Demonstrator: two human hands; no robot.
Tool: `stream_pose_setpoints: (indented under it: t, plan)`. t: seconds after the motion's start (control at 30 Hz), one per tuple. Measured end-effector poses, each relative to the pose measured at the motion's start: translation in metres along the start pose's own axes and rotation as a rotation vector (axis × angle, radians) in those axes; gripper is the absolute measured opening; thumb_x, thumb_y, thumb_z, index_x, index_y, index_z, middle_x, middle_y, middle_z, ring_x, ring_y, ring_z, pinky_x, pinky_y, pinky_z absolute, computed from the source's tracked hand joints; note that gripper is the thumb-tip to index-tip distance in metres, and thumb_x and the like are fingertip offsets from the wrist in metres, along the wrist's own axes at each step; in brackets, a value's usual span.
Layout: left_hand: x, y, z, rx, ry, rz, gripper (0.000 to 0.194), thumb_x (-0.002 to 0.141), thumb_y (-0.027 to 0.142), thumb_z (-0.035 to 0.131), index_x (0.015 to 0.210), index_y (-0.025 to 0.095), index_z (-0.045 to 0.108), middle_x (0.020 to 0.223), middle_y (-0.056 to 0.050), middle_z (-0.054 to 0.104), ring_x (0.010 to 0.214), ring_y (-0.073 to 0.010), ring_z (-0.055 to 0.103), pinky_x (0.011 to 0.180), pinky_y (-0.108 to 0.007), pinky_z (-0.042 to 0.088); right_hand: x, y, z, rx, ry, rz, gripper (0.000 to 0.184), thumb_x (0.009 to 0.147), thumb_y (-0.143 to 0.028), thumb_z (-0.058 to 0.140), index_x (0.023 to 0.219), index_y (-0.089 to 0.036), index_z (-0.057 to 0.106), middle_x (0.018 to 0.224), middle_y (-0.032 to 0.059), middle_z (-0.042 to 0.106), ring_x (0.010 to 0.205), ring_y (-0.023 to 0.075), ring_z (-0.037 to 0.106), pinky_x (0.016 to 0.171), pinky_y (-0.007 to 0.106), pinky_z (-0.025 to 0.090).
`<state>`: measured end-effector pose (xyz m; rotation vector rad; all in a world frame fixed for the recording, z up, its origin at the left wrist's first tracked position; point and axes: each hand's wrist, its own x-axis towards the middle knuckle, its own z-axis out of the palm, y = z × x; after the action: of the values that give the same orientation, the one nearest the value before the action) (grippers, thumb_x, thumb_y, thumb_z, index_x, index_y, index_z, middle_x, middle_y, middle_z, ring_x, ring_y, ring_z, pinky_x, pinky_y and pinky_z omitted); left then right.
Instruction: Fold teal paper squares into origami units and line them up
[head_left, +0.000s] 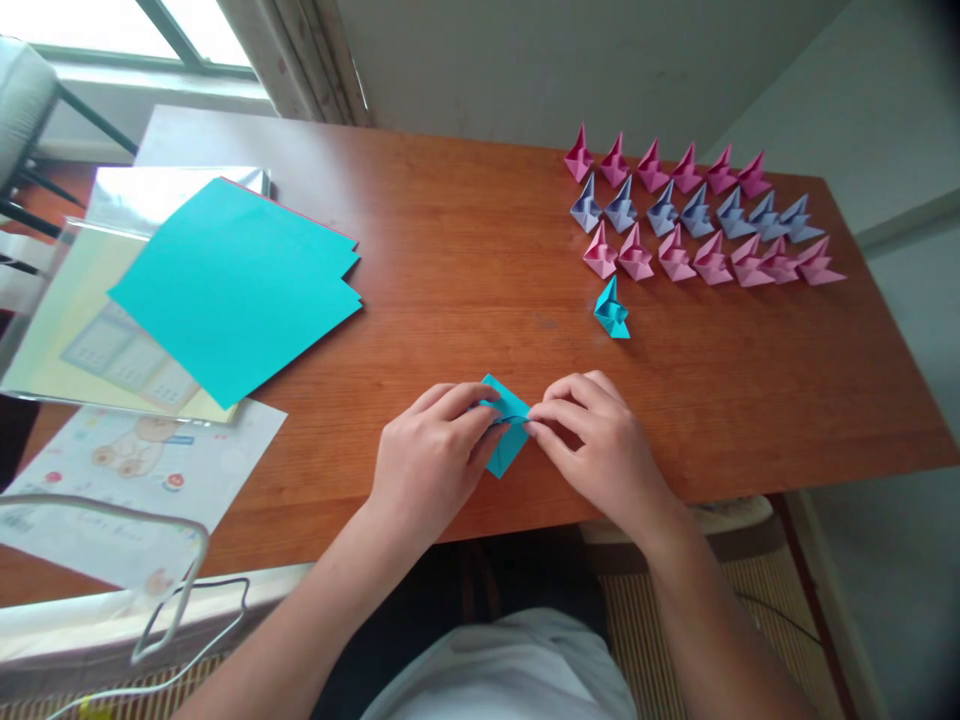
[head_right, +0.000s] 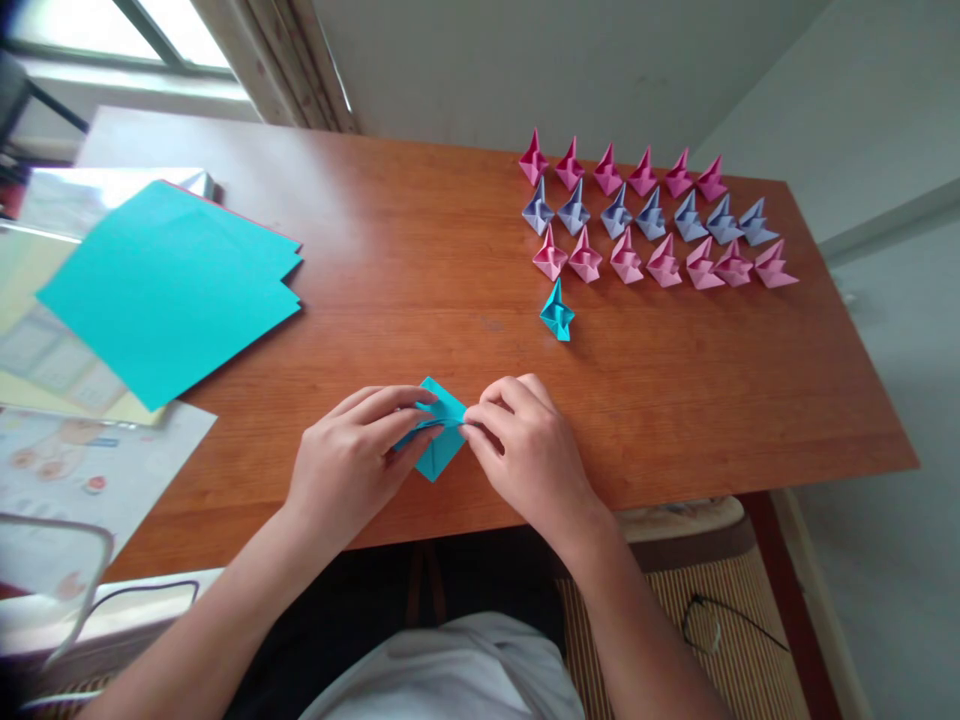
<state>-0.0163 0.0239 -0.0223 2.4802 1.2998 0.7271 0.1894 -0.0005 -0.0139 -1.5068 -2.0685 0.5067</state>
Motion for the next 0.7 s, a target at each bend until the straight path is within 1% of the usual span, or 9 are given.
stream_pose_setpoints:
  t: [0.13, 0.23, 0.37, 0.53, 0.63, 0.7]
  plan:
    - [0.001, 0.001, 0.000, 0.019, -0.009, -0.006, 0.015, 0.098, 0.031, 0.063, 0.089, 0.022, 0.073, 0.109, -0.001, 0.078, 0.094, -0.0209, 0.072, 0.076, -0.032, 0.059, 0.003, -0.002, 0.005, 0.105, 0.001, -0.006, 0.010, 0.095, -0.014, 0.065, 0.093, -0.023, 0.070, 0.091, 0.0036, 0.068, 0.089, 0.0195, 0.060, 0.080, 0.035, 0.052]
    - [0.003, 0.002, 0.000, 0.003, -0.022, -0.013, 0.015, 0.098, 0.031, 0.063, 0.090, 0.022, 0.073, 0.110, -0.001, 0.078, 0.095, -0.0207, 0.072, 0.078, -0.032, 0.058, 0.004, 0.001, 0.008, 0.152, -0.016, 0.025, 0.010, 0.095, -0.014, 0.065, 0.093, -0.022, 0.070, 0.090, 0.0027, 0.070, 0.086, 0.0187, 0.062, 0.080, 0.035, 0.052]
    - [0.004, 0.001, -0.001, -0.053, -0.058, -0.037, 0.014, 0.097, 0.030, 0.064, 0.089, 0.022, 0.072, 0.113, -0.001, 0.077, 0.097, -0.0211, 0.071, 0.082, -0.034, 0.058, 0.004, 0.003, 0.007, 0.176, -0.029, 0.045, 0.010, 0.094, -0.013, 0.066, 0.093, -0.022, 0.070, 0.091, 0.0023, 0.071, 0.088, 0.0184, 0.062, 0.080, 0.033, 0.050]
    - [0.001, -0.001, -0.006, -0.112, -0.135, -0.067, 0.011, 0.096, 0.025, 0.063, 0.091, 0.021, 0.072, 0.117, -0.004, 0.076, 0.100, -0.0233, 0.069, 0.088, -0.039, 0.057, 0.007, 0.002, 0.004, 0.182, -0.075, 0.072, 0.010, 0.094, -0.014, 0.067, 0.088, -0.022, 0.069, 0.087, 0.0015, 0.070, 0.086, 0.0182, 0.062, 0.079, 0.033, 0.048]
    - [-0.004, -0.003, -0.012, -0.066, -0.140, -0.089, 0.011, 0.096, 0.024, 0.062, 0.092, 0.022, 0.072, 0.119, -0.004, 0.075, 0.102, -0.0262, 0.067, 0.089, -0.045, 0.055, 0.008, 0.001, 0.004, 0.177, -0.093, 0.081, 0.010, 0.094, -0.014, 0.066, 0.088, -0.022, 0.069, 0.088, 0.0017, 0.071, 0.086, 0.0188, 0.061, 0.080, 0.033, 0.047]
    - [-0.008, -0.007, -0.016, -0.042, -0.128, -0.107, 0.011, 0.096, 0.024, 0.062, 0.091, 0.022, 0.072, 0.119, -0.004, 0.074, 0.103, -0.0267, 0.066, 0.089, -0.046, 0.053, 0.008, 0.001, 0.003, 0.176, -0.099, 0.086, 0.011, 0.094, -0.014, 0.066, 0.088, -0.022, 0.069, 0.087, 0.0019, 0.071, 0.086, 0.0192, 0.061, 0.080, 0.033, 0.047]
